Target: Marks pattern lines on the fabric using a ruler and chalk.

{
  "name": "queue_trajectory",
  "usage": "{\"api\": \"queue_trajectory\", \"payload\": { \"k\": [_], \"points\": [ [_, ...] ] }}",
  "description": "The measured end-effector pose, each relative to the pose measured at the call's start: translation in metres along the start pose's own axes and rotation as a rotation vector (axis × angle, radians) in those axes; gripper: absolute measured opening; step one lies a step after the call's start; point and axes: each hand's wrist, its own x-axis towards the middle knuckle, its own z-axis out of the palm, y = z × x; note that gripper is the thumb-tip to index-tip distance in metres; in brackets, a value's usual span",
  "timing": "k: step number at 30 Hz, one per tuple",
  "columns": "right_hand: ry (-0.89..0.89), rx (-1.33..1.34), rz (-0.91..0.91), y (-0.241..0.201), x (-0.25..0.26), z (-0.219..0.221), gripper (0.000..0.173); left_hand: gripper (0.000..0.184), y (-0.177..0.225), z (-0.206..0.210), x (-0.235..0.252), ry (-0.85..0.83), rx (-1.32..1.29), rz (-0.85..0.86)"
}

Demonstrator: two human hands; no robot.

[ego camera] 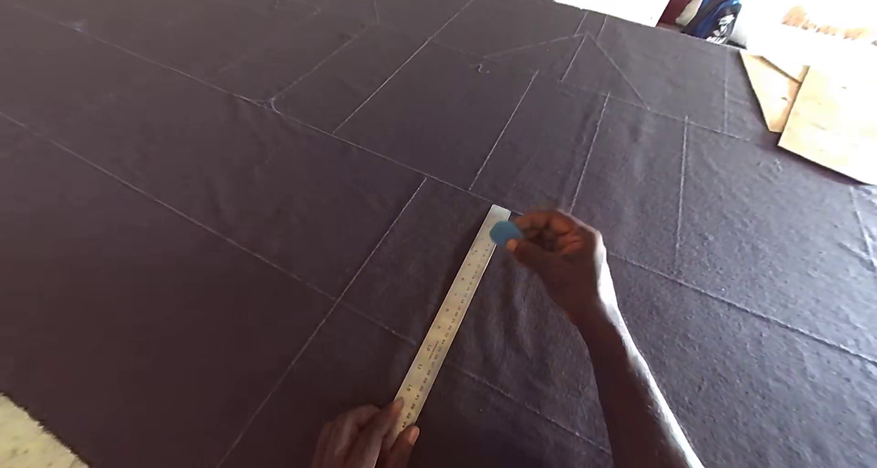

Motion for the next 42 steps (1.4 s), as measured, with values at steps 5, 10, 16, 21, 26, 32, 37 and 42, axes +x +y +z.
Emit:
{"api": "queue_trajectory", "payload": {
  "k": [5, 10, 16, 21, 26, 32, 37, 42],
  "points": [
    [-0.137, -0.369, -0.057, 0.018, -0.022, 0.009, 0.021, 0.036, -0.001, 0.001, 0.0, 0.008, 0.016, -0.005],
    [-0.079, -0.364, -0.027, 0.04, -0.031, 0.009, 0.023, 0.037, 0.001, 0.001, 0.001, 0.002, 0.03, -0.011],
    [-0.044, -0.279, -0.1, 0.053, -0.033, 0.007, 0.022, 0.037, 0.0, 0.0, 0.001, -0.008, 0.017, -0.017],
    [-0.075, -0.519, -0.187, 0.051, -0.039, 0.01, 0.019, 0.035, 0.002, -0.001, 0.002, -0.003, 0.022, -0.007],
    [-0.096, -0.62, -0.299, 0.047, -0.038, 0.011, 0.015, 0.032, 0.001, -0.001, 0.003, -0.003, 0.016, 0.014],
    [-0.458, -0.916, 0.026, -0.018, 0.0, 0.003, 0.013, 0.031, -0.001, 0.0, 0.0, 0.0, 0.022, 0.015],
    [-0.239, -0.699, -0.016, -0.053, -0.019, -0.017, 0.02, 0.034, -0.004, 0.006, 0.002, 0.046, 0.032, 0.033],
    [-0.015, -0.41, 0.036, -0.033, -0.167, 0.0, 0.023, 0.036, -0.008, 0.01, 0.001, 0.083, 0.027, 0.08]
  ]
}}
